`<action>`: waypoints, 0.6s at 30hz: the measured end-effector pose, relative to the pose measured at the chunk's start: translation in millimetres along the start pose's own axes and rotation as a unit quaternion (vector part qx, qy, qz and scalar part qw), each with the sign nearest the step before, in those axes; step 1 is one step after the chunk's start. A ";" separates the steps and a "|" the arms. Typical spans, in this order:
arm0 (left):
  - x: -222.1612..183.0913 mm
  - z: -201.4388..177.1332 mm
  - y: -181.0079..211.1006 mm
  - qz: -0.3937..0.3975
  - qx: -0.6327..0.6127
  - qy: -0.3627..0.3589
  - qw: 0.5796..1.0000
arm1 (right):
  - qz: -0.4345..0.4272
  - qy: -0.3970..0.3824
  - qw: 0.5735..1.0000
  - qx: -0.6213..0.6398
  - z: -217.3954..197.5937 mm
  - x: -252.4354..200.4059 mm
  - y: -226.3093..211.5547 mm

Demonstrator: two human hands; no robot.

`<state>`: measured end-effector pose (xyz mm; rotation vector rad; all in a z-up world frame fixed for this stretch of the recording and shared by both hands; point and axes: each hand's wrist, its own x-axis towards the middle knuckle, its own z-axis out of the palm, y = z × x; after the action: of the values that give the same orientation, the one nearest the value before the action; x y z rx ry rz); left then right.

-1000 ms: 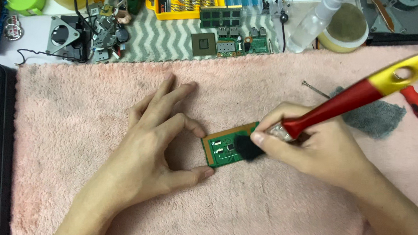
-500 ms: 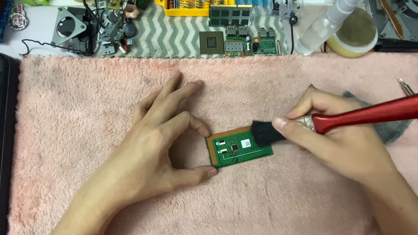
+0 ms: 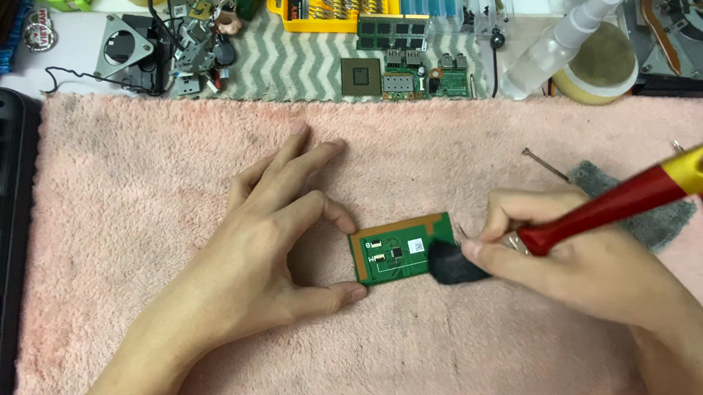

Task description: The person uses a brush to clean dust off several computer components, including RAM modules, a circuit board, a small metal plate, and a plastic housing. The person holds each item in one hand while brushing it with the other, turning the objects over to clean different sides.

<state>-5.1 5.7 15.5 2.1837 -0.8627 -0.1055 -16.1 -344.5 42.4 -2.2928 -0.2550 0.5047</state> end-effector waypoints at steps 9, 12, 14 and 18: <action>0.0 0.1 0.5 -0.002 -0.004 -0.003 1.000 | -0.013 -0.008 0.998 0.053 7.0 0.7 -6.4; -0.4 0.6 0.0 0.001 -0.005 -0.002 1.000 | -0.122 0.072 0.989 0.048 10.0 -0.2 -11.7; -0.7 1.6 -1.1 0.003 -0.002 0.001 1.000 | -0.105 0.105 0.985 0.089 15.8 1.1 -12.1; -0.8 2.1 -2.6 0.007 -0.003 0.004 1.000 | -0.082 0.065 0.994 0.004 26.2 5.9 -11.6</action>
<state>-5.0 6.1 12.0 2.1704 -0.8720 -0.0924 -22.4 -317.7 32.6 -2.2632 -0.3729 0.2707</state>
